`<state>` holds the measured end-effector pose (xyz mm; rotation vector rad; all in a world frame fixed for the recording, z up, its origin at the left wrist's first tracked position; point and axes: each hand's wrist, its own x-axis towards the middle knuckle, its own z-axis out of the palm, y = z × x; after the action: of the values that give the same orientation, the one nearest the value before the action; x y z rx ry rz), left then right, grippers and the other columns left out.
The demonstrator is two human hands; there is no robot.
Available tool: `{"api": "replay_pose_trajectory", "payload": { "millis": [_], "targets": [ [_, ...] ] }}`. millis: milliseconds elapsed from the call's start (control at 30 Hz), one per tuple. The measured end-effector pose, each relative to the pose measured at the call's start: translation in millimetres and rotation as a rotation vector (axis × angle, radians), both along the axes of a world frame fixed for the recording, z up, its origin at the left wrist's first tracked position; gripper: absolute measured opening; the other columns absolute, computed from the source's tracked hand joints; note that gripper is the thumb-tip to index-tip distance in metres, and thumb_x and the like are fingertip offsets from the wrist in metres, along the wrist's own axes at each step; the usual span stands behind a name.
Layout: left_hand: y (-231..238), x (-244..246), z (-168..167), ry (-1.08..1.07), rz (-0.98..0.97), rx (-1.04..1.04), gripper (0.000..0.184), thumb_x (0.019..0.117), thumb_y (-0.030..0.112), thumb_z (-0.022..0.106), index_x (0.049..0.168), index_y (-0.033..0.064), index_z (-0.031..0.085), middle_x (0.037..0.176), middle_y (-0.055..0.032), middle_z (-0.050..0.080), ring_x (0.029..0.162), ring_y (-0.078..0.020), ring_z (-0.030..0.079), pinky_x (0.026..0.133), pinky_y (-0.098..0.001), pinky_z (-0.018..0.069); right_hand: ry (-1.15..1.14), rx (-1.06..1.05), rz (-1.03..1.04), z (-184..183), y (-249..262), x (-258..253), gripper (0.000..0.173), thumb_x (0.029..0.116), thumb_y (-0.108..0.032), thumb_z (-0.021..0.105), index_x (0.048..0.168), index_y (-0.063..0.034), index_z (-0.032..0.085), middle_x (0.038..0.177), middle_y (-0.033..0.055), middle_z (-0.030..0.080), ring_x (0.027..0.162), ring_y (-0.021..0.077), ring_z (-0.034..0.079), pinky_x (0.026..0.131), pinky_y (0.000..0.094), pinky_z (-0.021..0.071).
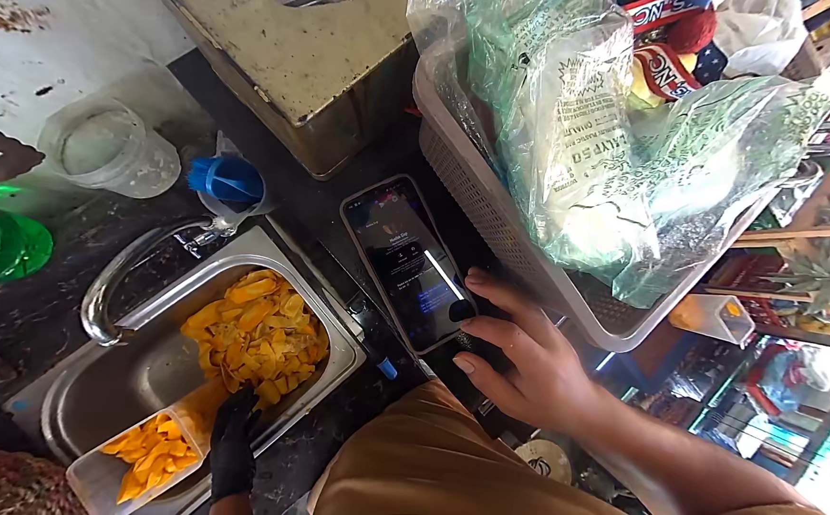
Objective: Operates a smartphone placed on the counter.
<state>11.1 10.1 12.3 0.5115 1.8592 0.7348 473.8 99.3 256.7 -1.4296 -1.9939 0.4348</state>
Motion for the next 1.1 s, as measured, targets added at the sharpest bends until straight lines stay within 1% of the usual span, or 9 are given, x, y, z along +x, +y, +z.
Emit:
{"api": "replay_pose_trajectory", "payload": {
  "millis": [233, 333, 433, 600, 700, 867, 967, 1100],
  "targets": [
    [-2.1, -0.3, -0.2, -0.007, 0.023, 0.005, 0.047, 0.0981, 0.03, 0.057, 0.139, 0.0076, 0.055, 0.137, -0.0095, 0.061, 0.12, -0.0198, 0.061, 0.095, -0.0405, 0.0535, 0.019, 0.006, 0.006, 0.1, 0.4, 0.6, 0.028, 0.1016, -0.034, 0.064, 0.118, -0.0114, 0.063, 0.142, 0.0139, 0.06, 0.14, 0.0248, 0.052, 0.113, 0.0387, 0.0484],
    [-1.6, -1.0, -0.3, 0.002, -0.01, 0.0, 0.048, 0.0986, 0.032, 0.057, 0.14, 0.0075, 0.056, 0.137, -0.0098, 0.061, 0.12, -0.0203, 0.061, 0.096, -0.0411, 0.0533, 0.017, 0.005, 0.005, 0.4, 0.4, 0.7, 0.028, 0.1018, -0.034, 0.063, 0.118, -0.0112, 0.064, 0.142, 0.0141, 0.061, 0.14, 0.0243, 0.052, 0.114, 0.0381, 0.048],
    [-2.0, -2.3, -1.5, 0.006, -0.039, 0.006, 0.047, 0.0987, 0.03, 0.057, 0.139, 0.0062, 0.055, 0.137, -0.0106, 0.06, 0.12, -0.0203, 0.061, 0.096, -0.0415, 0.0533, 0.002, -0.003, 0.005, 0.9, 0.2, 0.4, 0.028, 0.1025, -0.035, 0.062, 0.117, -0.0116, 0.064, 0.142, 0.014, 0.061, 0.14, 0.0242, 0.052, 0.114, 0.0382, 0.0476],
    [0.3, -1.6, -1.8, -0.009, -0.014, -0.02, 0.046, 0.0984, 0.028, 0.057, 0.14, 0.0065, 0.055, 0.137, -0.0099, 0.061, 0.119, -0.0201, 0.061, 0.095, -0.0414, 0.0538, -0.001, 0.009, 0.002, 0.6, 0.3, 0.1, 0.027, 0.1021, -0.035, 0.063, 0.117, -0.0117, 0.064, 0.142, 0.0139, 0.061, 0.14, 0.0239, 0.052, 0.114, 0.0376, 0.0472],
    [0.4, -1.4, -1.0, -0.006, -0.013, -0.021, 0.046, 0.0981, 0.027, 0.058, 0.139, 0.0068, 0.055, 0.137, -0.0091, 0.061, 0.118, -0.0189, 0.061, 0.094, -0.0395, 0.0539, 0.005, 0.011, -0.001, -0.1, -0.4, 0.1, 0.027, 0.1015, -0.034, 0.064, 0.117, -0.0118, 0.064, 0.142, 0.0138, 0.06, 0.14, 0.024, 0.052, 0.114, 0.0374, 0.0478],
    [0.5, -1.3, 0.3, -0.015, -0.018, -0.017, 0.045, 0.0988, 0.028, 0.057, 0.138, 0.0071, 0.056, 0.137, -0.0087, 0.061, 0.119, -0.0183, 0.06, 0.094, -0.0392, 0.0537, -0.007, 0.013, -0.007, -0.5, -0.9, 0.2, 0.027, 0.1013, -0.034, 0.064, 0.117, -0.0125, 0.065, 0.141, 0.013, 0.061, 0.14, 0.0245, 0.052, 0.113, 0.039, 0.0484],
    [-0.1, -2.0, -0.6, -0.027, -0.012, -0.008, 0.045, 0.098, 0.028, 0.058, 0.138, 0.0073, 0.056, 0.137, -0.0088, 0.061, 0.12, -0.0189, 0.06, 0.094, -0.0398, 0.0541, -0.008, 0.009, -0.007, -0.2, -1.1, 0.2, 0.027, 0.1015, -0.034, 0.064, 0.117, -0.0125, 0.065, 0.141, 0.0133, 0.06, 0.14, 0.0249, 0.051, 0.114, 0.0394, 0.0484],
    [-0.5, -1.9, 0.0, -0.029, -0.001, 0.0, 0.044, 0.0981, 0.028, 0.059, 0.138, 0.0077, 0.056, 0.135, -0.0079, 0.062, 0.117, -0.0174, 0.061, 0.093, -0.039, 0.0541, -0.019, 0.013, -0.008, -0.2, -1.2, 0.4, 0.028, 0.1018, -0.035, 0.063, 0.118, -0.0122, 0.065, 0.141, 0.0141, 0.06, 0.141, 0.0253, 0.051, 0.114, 0.0396, 0.0483]
  ]
}}
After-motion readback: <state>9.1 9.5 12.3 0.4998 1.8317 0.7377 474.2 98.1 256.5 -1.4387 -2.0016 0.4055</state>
